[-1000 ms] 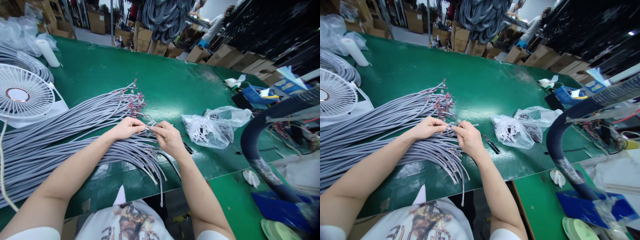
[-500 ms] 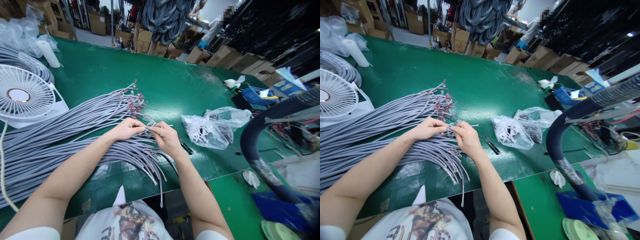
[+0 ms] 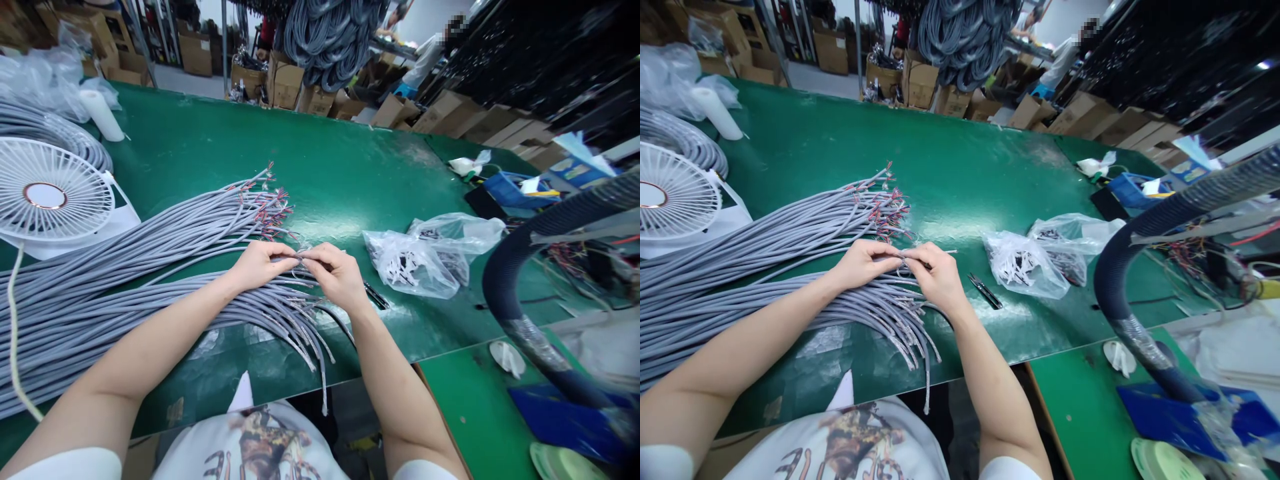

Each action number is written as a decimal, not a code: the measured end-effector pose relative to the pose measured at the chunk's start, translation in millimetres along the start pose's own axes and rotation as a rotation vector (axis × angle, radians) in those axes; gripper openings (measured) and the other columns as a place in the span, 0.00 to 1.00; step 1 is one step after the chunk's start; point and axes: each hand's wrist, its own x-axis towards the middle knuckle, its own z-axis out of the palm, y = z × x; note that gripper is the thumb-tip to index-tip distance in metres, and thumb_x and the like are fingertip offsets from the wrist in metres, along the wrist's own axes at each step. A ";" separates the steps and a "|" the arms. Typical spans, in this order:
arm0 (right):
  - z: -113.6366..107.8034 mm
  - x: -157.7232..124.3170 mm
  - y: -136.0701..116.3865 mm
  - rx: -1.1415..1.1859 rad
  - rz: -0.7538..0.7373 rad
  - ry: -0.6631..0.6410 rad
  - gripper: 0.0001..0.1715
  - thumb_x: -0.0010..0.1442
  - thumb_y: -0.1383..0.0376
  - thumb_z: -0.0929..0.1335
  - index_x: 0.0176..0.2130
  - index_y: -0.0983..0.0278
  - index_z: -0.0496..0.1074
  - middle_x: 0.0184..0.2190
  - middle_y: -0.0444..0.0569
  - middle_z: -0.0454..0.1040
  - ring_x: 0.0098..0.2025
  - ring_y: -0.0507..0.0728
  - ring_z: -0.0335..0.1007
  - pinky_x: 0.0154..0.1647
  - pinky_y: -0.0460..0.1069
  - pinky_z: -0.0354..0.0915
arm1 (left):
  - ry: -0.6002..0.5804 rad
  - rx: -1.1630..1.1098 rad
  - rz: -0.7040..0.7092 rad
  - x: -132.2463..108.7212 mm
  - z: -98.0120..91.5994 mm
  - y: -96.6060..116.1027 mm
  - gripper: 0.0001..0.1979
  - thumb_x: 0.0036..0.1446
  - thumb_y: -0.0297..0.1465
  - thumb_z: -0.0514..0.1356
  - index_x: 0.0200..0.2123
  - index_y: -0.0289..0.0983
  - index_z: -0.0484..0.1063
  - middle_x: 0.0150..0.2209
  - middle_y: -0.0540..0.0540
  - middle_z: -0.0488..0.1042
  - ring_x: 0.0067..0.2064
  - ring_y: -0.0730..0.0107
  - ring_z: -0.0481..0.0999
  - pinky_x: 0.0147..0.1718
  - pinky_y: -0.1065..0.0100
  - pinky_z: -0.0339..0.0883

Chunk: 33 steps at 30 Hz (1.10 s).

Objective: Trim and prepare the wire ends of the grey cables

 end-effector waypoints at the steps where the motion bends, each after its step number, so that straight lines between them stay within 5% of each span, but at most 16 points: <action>1: 0.1 0.0 -1.2 0.012 0.009 -0.001 0.09 0.58 0.68 0.67 0.36 0.62 0.78 0.30 0.48 0.76 0.33 0.54 0.72 0.35 0.49 0.68 | 0.012 0.021 0.019 -0.8 1.3 0.2 0.12 0.53 0.35 0.60 0.35 0.34 0.79 0.31 0.46 0.80 0.32 0.70 0.75 0.32 0.73 0.64; 8: -1.0 -10.2 -24.8 0.172 0.101 0.060 0.06 0.57 0.66 0.68 0.34 0.63 0.77 0.30 0.48 0.75 0.31 0.53 0.70 0.30 0.48 0.67 | 0.084 0.223 0.110 -6.7 11.9 -1.4 0.11 0.56 0.34 0.58 0.35 0.36 0.79 0.34 0.44 0.81 0.36 0.67 0.78 0.37 0.71 0.64; 12: -20.8 -23.9 -52.6 0.277 0.083 0.296 0.07 0.57 0.63 0.68 0.36 0.61 0.77 0.29 0.48 0.73 0.26 0.52 0.67 0.23 0.48 0.64 | 0.114 0.149 0.024 -4.5 11.3 0.3 0.11 0.55 0.34 0.58 0.32 0.35 0.79 0.32 0.45 0.80 0.34 0.68 0.76 0.35 0.70 0.63; 15: -31.4 -30.6 -63.3 0.235 0.017 0.439 0.08 0.58 0.62 0.68 0.38 0.60 0.77 0.27 0.47 0.70 0.24 0.52 0.64 0.22 0.48 0.62 | 0.172 -0.105 -0.124 0.9 5.9 2.3 0.10 0.50 0.35 0.61 0.27 0.33 0.77 0.25 0.48 0.77 0.26 0.73 0.71 0.29 0.72 0.61; 20: -7.2 -28.4 -46.9 -0.069 -0.001 0.150 0.10 0.59 0.64 0.67 0.41 0.62 0.76 0.27 0.46 0.74 0.24 0.51 0.65 0.26 0.47 0.63 | 0.226 -0.540 -0.288 8.1 -2.1 1.3 0.12 0.41 0.36 0.67 0.24 0.32 0.75 0.21 0.51 0.71 0.22 0.80 0.64 0.23 0.74 0.57; 25: 24.3 -13.2 -25.9 -0.353 -0.008 0.032 0.17 0.63 0.63 0.63 0.50 0.64 0.71 0.36 0.51 0.78 0.32 0.53 0.72 0.33 0.46 0.64 | 0.238 -0.693 -0.300 9.6 -3.7 -1.1 0.13 0.37 0.35 0.70 0.24 0.32 0.74 0.21 0.51 0.71 0.22 0.79 0.66 0.23 0.74 0.60; 33: 39.9 11.8 -11.9 -0.532 0.097 -0.125 0.15 0.67 0.64 0.59 0.38 0.63 0.73 0.33 0.49 0.78 0.33 0.54 0.72 0.31 0.45 0.55 | 0.223 -0.808 -0.309 11.0 -9.2 -1.1 0.12 0.38 0.32 0.68 0.23 0.31 0.70 0.20 0.51 0.69 0.20 0.80 0.66 0.19 0.77 0.60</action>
